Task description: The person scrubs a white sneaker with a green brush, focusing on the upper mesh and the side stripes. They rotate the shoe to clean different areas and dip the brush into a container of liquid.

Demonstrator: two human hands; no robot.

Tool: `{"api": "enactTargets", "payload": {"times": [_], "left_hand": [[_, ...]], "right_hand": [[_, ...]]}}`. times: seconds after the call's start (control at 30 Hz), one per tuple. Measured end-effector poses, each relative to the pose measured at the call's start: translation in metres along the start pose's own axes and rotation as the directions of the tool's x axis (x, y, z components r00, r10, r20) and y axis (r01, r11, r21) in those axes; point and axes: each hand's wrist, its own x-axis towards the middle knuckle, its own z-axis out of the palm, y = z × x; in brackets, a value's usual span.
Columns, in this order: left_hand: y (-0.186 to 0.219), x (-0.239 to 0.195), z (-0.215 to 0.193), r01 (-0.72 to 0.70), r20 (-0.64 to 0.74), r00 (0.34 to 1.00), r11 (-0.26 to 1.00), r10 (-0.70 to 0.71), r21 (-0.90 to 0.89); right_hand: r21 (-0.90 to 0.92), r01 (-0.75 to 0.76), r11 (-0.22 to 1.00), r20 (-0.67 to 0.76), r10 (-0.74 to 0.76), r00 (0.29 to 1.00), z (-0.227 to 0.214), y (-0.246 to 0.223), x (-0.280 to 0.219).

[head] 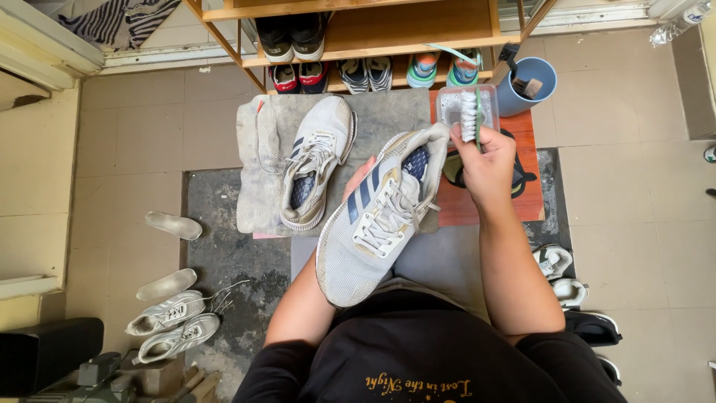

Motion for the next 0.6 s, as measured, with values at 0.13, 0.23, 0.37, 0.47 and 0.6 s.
{"api": "enactTargets", "payload": {"times": [0.13,0.23,0.37,0.47,0.6], "left_hand": [[0.011,0.006,-0.003,0.005,-0.020,1.000,1.000,-0.005,0.013],[0.012,0.002,-0.006,0.002,-0.029,1.000,1.000,-0.001,0.031],[0.020,-0.009,-0.008,-0.035,-0.112,0.991,0.946,0.075,0.323],[0.024,-0.018,-0.006,-0.193,0.004,0.973,0.801,0.232,0.567],[0.035,-0.032,0.019,-0.460,0.295,0.887,0.637,0.354,0.619]], "right_hand": [[0.137,-0.123,0.983,-0.020,0.127,0.992,0.004,-0.010,-0.012],[0.215,-0.148,0.965,0.019,0.147,0.989,0.002,-0.023,-0.015],[0.234,-0.120,0.965,0.037,0.114,0.993,-0.001,-0.014,-0.017],[0.292,-0.132,0.947,0.044,0.125,0.991,-0.004,0.007,-0.022],[0.366,-0.135,0.921,0.021,0.137,0.990,-0.004,0.024,-0.024]]}}
